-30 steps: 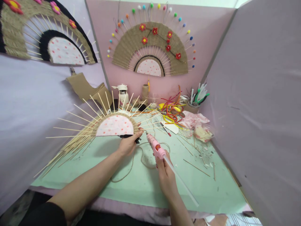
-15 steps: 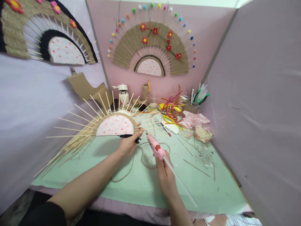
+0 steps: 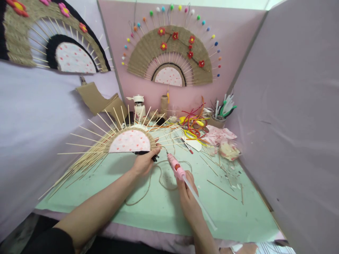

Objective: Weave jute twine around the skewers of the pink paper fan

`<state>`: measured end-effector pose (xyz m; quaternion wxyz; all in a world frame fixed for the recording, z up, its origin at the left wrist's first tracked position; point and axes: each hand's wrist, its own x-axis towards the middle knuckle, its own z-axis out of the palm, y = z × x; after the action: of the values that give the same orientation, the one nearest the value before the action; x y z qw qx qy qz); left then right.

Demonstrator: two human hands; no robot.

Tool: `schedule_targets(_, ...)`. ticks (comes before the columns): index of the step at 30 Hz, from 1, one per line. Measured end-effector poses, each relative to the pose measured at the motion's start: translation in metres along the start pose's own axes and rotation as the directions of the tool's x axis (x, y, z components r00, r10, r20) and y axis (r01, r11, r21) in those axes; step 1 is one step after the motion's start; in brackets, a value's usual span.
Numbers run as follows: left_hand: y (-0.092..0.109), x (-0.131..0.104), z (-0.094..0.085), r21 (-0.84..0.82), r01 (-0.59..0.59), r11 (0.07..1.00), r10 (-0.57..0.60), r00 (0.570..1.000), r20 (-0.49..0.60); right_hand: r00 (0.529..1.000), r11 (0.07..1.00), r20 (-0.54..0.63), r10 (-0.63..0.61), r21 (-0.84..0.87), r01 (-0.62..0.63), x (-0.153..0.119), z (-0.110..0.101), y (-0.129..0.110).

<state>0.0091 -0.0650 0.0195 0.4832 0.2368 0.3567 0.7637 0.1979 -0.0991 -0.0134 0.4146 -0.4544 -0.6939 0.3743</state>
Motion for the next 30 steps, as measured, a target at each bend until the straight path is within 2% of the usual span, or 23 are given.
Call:
schedule_targets(3,0.001,0.001,0.000,-0.020,0.003,1.000,-0.003,1.000,-0.017,0.996,0.974,-0.032,-0.082,-0.215,0.073,0.007,-0.032,0.004)
schedule_targets(5,0.000,0.002,-0.001,-0.028,0.014,1.000,-0.014,1.000,-0.011,0.980,0.908,-0.083,-0.184,-0.396,0.137,0.014,-0.061,0.017)
schedule_targets(7,0.000,0.002,-0.001,-0.033,0.032,0.999,-0.032,0.999,0.006,0.969,0.793,-0.111,-0.222,-0.598,0.113,0.020,-0.090,0.038)
schedule_targets(9,-0.001,0.001,-0.002,-0.034,0.047,0.998,-0.046,0.998,0.032,0.968,0.635,-0.142,-0.209,-0.772,0.024,0.021,-0.112,0.065)
schedule_targets(11,0.000,0.001,-0.001,-0.033,0.048,0.998,-0.047,0.998,0.043,0.970,0.491,-0.170,-0.176,-0.869,-0.063,0.017,-0.126,0.089)
schedule_targets(13,0.000,0.000,-0.001,-0.034,0.050,0.998,-0.048,0.998,0.042,0.976,0.416,-0.165,-0.140,-0.905,-0.094,0.012,-0.133,0.106)
schedule_targets(15,0.001,0.000,-0.001,-0.041,0.059,0.997,-0.058,0.998,0.038,0.978,0.385,-0.161,-0.130,-0.918,-0.100,0.009,-0.137,0.108)
schedule_targets(17,0.001,0.000,-0.001,-0.056,0.080,0.995,-0.078,0.996,0.038,0.965,0.384,-0.199,-0.172,-0.915,-0.120,0.008,-0.137,0.092)
schedule_targets(19,0.001,-0.001,-0.001,-0.076,0.100,0.992,-0.097,0.994,0.045,0.932,0.452,-0.258,-0.255,-0.884,-0.121,0.012,-0.128,0.059)
schedule_targets(20,0.001,-0.001,-0.001,-0.085,0.110,0.990,-0.106,0.993,0.052,0.923,0.520,-0.238,-0.303,-0.852,-0.049,0.016,-0.118,0.039)
schedule_targets(22,0.001,-0.002,0.000,-0.098,0.125,0.987,-0.119,0.990,0.069,0.898,0.706,-0.205,-0.390,-0.692,0.149,0.024,-0.086,0.000)
schedule_targets(24,0.002,-0.003,0.000,-0.109,0.131,0.985,-0.123,0.989,0.078,0.937,0.871,-0.119,-0.329,-0.422,0.252,0.033,-0.042,-0.031)
schedule_targets(26,0.005,-0.004,0.001,-0.118,0.125,0.985,-0.116,0.990,0.077,0.972,0.956,0.021,-0.235,-0.175,0.235,0.042,0.003,-0.047)
schedule_targets(28,0.007,-0.005,0.002,-0.113,0.123,0.986,-0.115,0.991,0.073,0.992,0.993,0.045,-0.120,0.023,0.119,0.050,0.037,-0.050)
schedule_targets(30,0.009,-0.006,0.003,-0.102,0.132,0.986,-0.125,0.990,0.068,1.000,0.986,0.022,-0.021,0.168,0.017,0.056,0.057,-0.046)
